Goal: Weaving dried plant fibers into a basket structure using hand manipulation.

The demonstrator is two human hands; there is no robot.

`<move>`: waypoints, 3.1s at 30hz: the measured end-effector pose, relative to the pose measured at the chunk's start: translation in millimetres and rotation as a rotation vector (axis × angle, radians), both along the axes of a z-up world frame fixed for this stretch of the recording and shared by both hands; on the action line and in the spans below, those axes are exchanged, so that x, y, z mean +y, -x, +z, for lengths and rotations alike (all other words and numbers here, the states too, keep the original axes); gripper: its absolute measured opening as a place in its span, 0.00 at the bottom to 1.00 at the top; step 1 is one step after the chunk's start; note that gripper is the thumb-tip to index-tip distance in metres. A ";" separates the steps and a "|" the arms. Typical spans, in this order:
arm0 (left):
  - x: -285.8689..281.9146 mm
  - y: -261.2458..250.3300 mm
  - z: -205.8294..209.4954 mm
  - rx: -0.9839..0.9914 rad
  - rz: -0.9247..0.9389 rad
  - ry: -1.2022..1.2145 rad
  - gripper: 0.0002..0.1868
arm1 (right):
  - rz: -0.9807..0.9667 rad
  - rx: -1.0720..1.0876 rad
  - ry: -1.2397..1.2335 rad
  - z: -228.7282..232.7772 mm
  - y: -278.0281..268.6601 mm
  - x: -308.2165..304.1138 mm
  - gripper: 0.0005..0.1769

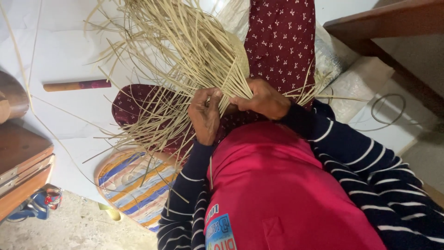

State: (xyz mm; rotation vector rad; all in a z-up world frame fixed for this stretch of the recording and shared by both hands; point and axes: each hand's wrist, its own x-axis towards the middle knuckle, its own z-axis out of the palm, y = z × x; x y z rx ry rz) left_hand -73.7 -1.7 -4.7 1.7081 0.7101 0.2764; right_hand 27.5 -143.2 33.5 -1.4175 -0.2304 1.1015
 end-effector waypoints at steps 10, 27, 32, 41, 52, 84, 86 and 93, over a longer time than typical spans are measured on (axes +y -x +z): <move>3.0 -0.8 12.3 0.008 -0.024 0.065 0.10 | 0.264 0.371 -0.521 -49.5 -107.2 -52.3 0.27; -0.7 3.6 5.7 -0.064 -0.079 -0.200 0.05 | 0.412 -1.274 -0.136 -103.2 -38.7 37.5 0.17; -0.3 7.3 -7.0 -0.114 -0.144 -0.357 0.04 | 0.506 -0.900 0.004 -69.5 -44.0 35.9 0.08; -1.3 6.3 2.5 -0.049 -0.121 -0.339 0.05 | 0.557 -1.071 -0.002 -61.1 -39.3 36.6 0.05; -6.3 4.1 12.3 -0.065 -0.067 -0.169 0.06 | 0.368 -1.055 -0.148 -81.7 -33.8 32.7 0.10; -5.8 19.0 1.3 -0.008 -0.095 -0.040 0.08 | 0.268 -1.143 0.103 -63.2 -22.3 37.9 0.08; -5.3 23.0 -11.9 -0.036 -0.068 -0.104 0.08 | 0.683 -1.139 0.116 -111.9 -23.9 22.9 0.11; -5.6 18.2 -0.3 -0.083 -0.128 -0.326 0.06 | 0.293 -1.200 -0.195 -99.4 -12.2 30.3 0.12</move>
